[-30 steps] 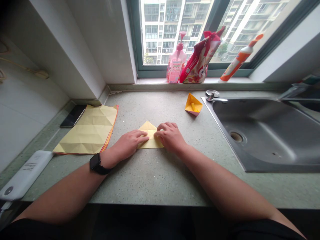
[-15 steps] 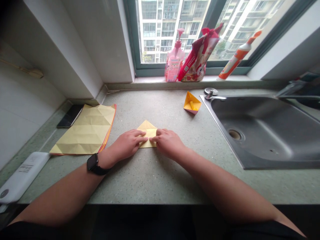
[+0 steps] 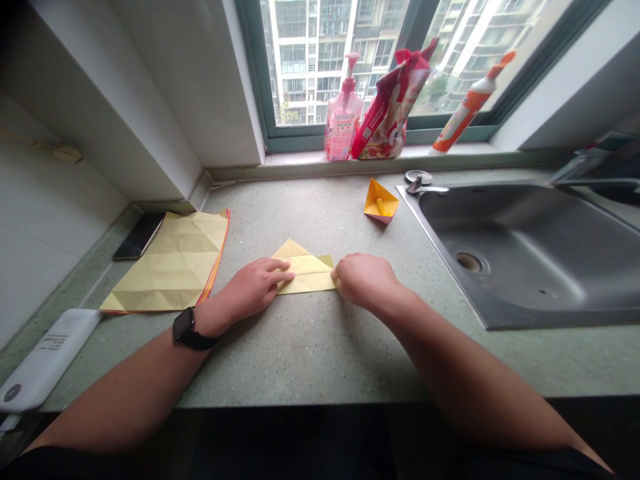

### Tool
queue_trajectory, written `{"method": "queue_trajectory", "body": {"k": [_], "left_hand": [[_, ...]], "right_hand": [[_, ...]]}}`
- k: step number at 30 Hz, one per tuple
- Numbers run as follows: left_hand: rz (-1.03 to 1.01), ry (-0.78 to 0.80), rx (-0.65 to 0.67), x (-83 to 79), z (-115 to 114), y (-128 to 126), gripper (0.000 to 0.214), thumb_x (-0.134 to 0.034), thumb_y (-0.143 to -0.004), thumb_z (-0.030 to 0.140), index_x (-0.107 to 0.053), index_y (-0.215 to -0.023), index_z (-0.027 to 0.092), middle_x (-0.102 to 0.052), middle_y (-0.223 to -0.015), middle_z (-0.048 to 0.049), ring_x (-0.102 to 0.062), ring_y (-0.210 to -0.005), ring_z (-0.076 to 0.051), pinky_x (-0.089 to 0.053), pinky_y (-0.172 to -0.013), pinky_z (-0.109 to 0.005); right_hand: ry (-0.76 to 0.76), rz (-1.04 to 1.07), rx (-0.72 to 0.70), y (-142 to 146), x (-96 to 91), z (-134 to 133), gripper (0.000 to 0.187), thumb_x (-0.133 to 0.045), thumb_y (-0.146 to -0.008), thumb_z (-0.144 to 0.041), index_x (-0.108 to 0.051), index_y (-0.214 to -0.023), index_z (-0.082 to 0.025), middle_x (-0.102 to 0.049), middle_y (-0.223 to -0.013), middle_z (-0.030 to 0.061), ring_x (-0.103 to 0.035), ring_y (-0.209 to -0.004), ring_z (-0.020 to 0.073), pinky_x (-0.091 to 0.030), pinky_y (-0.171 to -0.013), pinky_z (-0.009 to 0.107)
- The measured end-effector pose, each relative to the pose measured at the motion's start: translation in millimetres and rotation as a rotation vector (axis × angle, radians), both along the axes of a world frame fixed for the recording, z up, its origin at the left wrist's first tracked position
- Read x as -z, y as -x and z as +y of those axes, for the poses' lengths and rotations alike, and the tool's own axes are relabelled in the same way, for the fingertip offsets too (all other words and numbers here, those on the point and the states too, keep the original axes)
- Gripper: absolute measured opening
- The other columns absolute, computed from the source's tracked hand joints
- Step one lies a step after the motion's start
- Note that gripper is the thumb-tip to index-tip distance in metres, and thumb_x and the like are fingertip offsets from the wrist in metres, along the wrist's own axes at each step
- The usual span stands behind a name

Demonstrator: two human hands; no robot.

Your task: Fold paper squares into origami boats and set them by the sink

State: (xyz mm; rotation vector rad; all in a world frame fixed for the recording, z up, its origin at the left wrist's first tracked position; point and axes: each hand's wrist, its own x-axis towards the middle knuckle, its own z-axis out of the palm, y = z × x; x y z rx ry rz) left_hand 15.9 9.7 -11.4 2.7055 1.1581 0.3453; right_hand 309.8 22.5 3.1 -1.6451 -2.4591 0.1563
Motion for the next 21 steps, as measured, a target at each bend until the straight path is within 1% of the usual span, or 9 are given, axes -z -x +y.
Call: {"method": "queue_trajectory", "body": {"k": [1, 3, 5, 7, 9, 10, 13, 15, 21], "left_hand": [[0.002, 0.002, -0.001, -0.5, 0.1, 0.0, 0.033, -0.064, -0.1, 0.009, -0.08, -0.126, 0.024, -0.074, -0.137, -0.0099, -0.069, -0.123, -0.029, -0.059, -0.107, -0.047], [0.003, 0.007, -0.004, -1.2, 0.2, 0.0, 0.033, -0.064, -0.101, 0.01, -0.08, -0.126, 0.024, -0.074, -0.139, -0.01, -0.069, -0.124, -0.029, -0.059, -0.107, -0.047], [-0.002, 0.013, -0.009, -1.5, 0.5, 0.1, 0.033, -0.064, -0.101, 0.011, -0.08, -0.126, 0.024, -0.074, -0.138, -0.0097, -0.069, -0.125, -0.029, -0.059, -0.107, -0.047], [-0.013, 0.019, -0.008, -1.5, 0.5, -0.1, 0.033, -0.064, -0.101, 0.011, -0.08, -0.126, 0.024, -0.075, -0.138, -0.0094, -0.069, -0.125, -0.03, -0.059, -0.108, -0.047], [-0.032, 0.026, -0.008, -1.7, 0.0, -0.4, 0.034, -0.063, -0.1, 0.01, -0.078, -0.128, 0.023, -0.075, -0.138, -0.0095, -0.069, -0.127, -0.029, -0.058, -0.111, -0.048], [-0.044, 0.031, -0.019, -2.0, -0.5, -0.6, 0.036, -0.062, -0.101, 0.009, -0.076, -0.131, 0.022, -0.075, -0.138, -0.01, -0.07, -0.127, -0.029, -0.058, -0.111, -0.047], [-0.078, 0.048, -0.075, -3.8, -2.1, -1.2, 0.036, -0.057, -0.104, 0.012, -0.07, -0.137, 0.017, -0.076, -0.134, -0.0126, -0.072, -0.121, -0.028, -0.06, -0.107, -0.046], [-0.085, 0.054, -0.081, -5.1, -2.5, -1.6, 0.031, -0.056, -0.107, 0.016, -0.07, -0.134, 0.016, -0.078, -0.13, -0.0127, -0.074, -0.117, -0.027, -0.061, -0.104, -0.045], [-0.044, 0.003, 0.022, -4.3, -0.9, -0.4, 0.024, -0.06, -0.106, 0.014, -0.078, -0.12, 0.021, -0.075, -0.139, -0.0107, -0.07, -0.128, -0.027, -0.057, -0.112, -0.047]], "right_hand": [[0.157, -0.123, 0.056, 3.6, -7.8, -0.8, 0.021, -0.07, -0.089, -0.025, -0.089, -0.082, -0.03, -0.081, -0.081, 0.0085, -0.066, -0.066, 0.0234, -0.039, -0.06, 0.034], [0.306, -0.239, 0.105, 13.6, -23.6, -2.9, 0.029, -0.062, -0.093, -0.023, -0.09, -0.093, -0.029, -0.083, -0.096, 0.0091, -0.071, -0.08, 0.0253, -0.041, -0.064, 0.034], [0.275, -0.276, 0.162, 23.8, -33.6, -5.0, 0.032, -0.058, -0.095, -0.021, -0.09, -0.092, -0.026, -0.083, -0.103, 0.01, -0.071, -0.087, 0.0258, -0.041, -0.064, 0.034], [0.117, -0.2, 0.179, 31.6, -33.6, -7.1, 0.035, -0.056, -0.097, -0.019, -0.09, -0.095, -0.025, -0.082, -0.108, 0.0097, -0.071, -0.091, 0.0249, -0.044, -0.066, 0.034], [-0.042, -0.071, 0.1, 36.7, -24.7, -9.3, 0.036, -0.055, -0.098, -0.017, -0.089, -0.103, -0.026, -0.081, -0.111, 0.0085, -0.07, -0.095, 0.0243, -0.048, -0.074, 0.034], [-0.09, -0.014, 0.022, 38.7, -18.1, -10.4, 0.037, -0.055, -0.097, -0.015, -0.089, -0.107, -0.027, -0.081, -0.112, 0.0082, -0.069, -0.097, 0.0243, -0.05, -0.078, 0.034], [-0.117, 0.084, -0.234, 43.7, 2.4, -12.3, 0.039, -0.059, -0.094, -0.01, -0.086, -0.117, -0.027, -0.08, -0.115, 0.0077, -0.068, -0.102, 0.0247, -0.055, -0.092, 0.038], [-0.103, 0.114, -0.337, 46.1, 12.7, -11.5, 0.042, -0.062, -0.091, -0.007, -0.084, -0.12, -0.028, -0.08, -0.122, 0.0075, -0.067, -0.11, 0.0262, -0.056, -0.101, 0.042], [-0.069, 0.157, -0.408, 44.9, 24.1, -4.1, 0.049, -0.062, -0.089, -0.002, -0.082, -0.126, -0.028, -0.078, -0.127, 0.0078, -0.067, -0.116, 0.0272, -0.056, -0.106, 0.045]]}}
